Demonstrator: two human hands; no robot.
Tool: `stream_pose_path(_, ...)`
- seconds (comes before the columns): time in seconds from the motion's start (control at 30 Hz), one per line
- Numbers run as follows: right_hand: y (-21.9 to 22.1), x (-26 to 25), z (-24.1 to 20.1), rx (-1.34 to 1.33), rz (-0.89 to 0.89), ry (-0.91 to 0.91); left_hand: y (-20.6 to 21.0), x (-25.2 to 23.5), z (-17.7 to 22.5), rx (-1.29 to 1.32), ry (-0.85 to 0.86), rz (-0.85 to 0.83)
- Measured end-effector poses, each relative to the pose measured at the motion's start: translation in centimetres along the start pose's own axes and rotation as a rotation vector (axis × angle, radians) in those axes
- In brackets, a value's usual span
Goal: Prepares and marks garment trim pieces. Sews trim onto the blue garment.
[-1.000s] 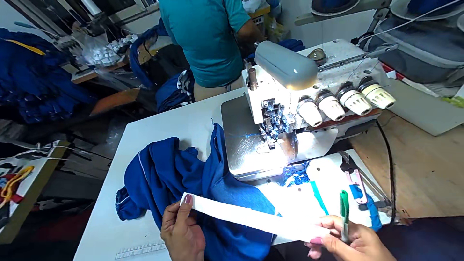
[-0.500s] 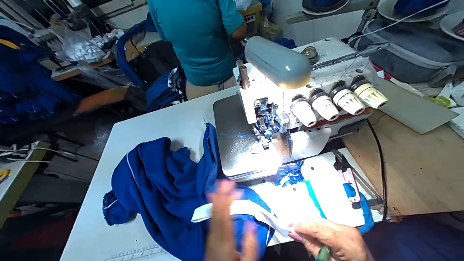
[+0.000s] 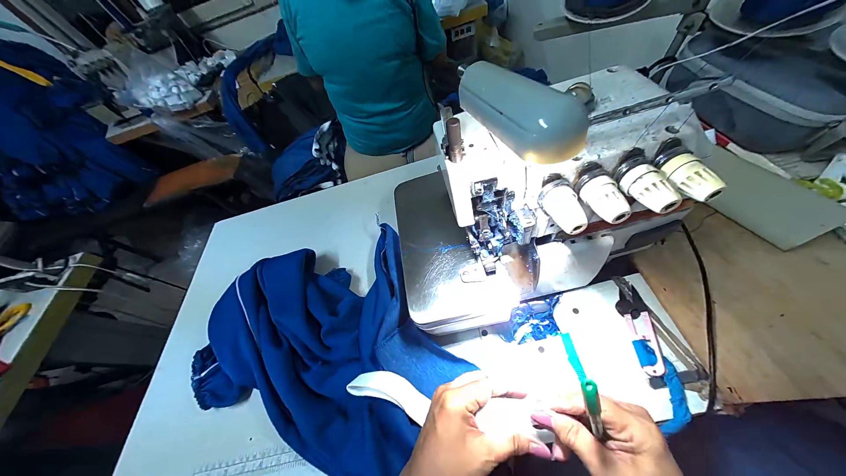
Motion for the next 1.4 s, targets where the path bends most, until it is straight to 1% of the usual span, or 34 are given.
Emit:
stream_pose_path(0.07,0.2,0.1,0.1,0.055,0.042,-0.037,0.2,-0.2,0.0,0.045,-0.015,-0.006)
stream_pose_path(0.13,0.3,0.3,0.4,0.057,0.064,-0.007,0.1,-0.4,0.2,0.065,0.002,-0.004)
stream_pose_path(0.17,0.2,0.4,0.7,0.053,0.081,0.027,0.0,-0.4,0.2,0.019,0.02,-0.003)
stream_pose_path(0.23,-0.6,0.5,1.4,0.02,0.156,0.079,-0.2,-0.6,0.5,-0.208,0.062,0.018)
stream_pose_path(0.3,-1.7,0.2,2.1,-0.07,0.293,0.082,0.2,-0.6,1.0,-0.495,0.084,0.031)
stream_pose_path(0.33,-2.1,0.0,2.3,-0.11,0.324,0.075,0.7,-0.6,1.2,-0.609,0.095,0.031)
stream_pose_path(0.37,-2.5,-0.3,2.4,-0.11,0.315,0.055,1.1,-0.7,1.4,-0.69,0.102,0.022)
stream_pose_path(0.43,-2.6,-0.6,2.4,0.024,0.304,0.033,1.9,-0.8,1.5,-0.778,0.103,0.002)
stream_pose_path(0.47,-2.4,-0.7,2.4,0.082,0.293,0.031,2.2,-0.9,1.6,-0.798,0.098,-0.002)
stream_pose_path(0.53,-1.7,-0.5,2.7,0.112,0.271,0.021,2.5,-1.1,1.9,-0.824,0.071,-0.024)
stream_pose_path(0.63,-1.0,-0.3,3.9,0.069,0.298,-0.101,2.9,-1.5,2.4,-0.857,0.043,-0.052)
stream_pose_path(0.7,-0.9,-0.2,4.1,0.018,0.305,-0.135,3.0,-1.7,2.5,-0.881,0.055,-0.055)
stream_pose_path(0.83,-0.6,-0.1,4.2,-0.039,0.266,-0.177,3.1,-1.8,2.7,-0.908,0.063,-0.061)
stream_pose_path(1.07,-0.4,-0.1,4.4,-0.015,0.228,-0.188,3.1,-1.9,2.8,-0.918,0.031,-0.087)
stream_pose_path(1.13,-0.2,-0.1,4.5,0.014,0.213,-0.184,3.2,-2.0,2.8,-0.913,0.043,-0.084)
stream_pose_path(1.27,0.0,0.0,4.7,0.164,0.18,-0.179,3.3,-1.9,2.9,-0.919,0.034,-0.095)
stream_pose_path(1.4,0.2,0.1,4.4,0.298,0.199,-0.24,3.5,-1.7,3.0,-0.937,0.05,-0.099)
Point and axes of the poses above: each hand's wrist, its own x-axis away from the middle knuckle, its own y-axis out of the palm, z = x × y, the point moved 4 cm from there along -x, towards the middle knuckle, and after that the axes turned 5 degrees about -z, right-handed, at the moved point
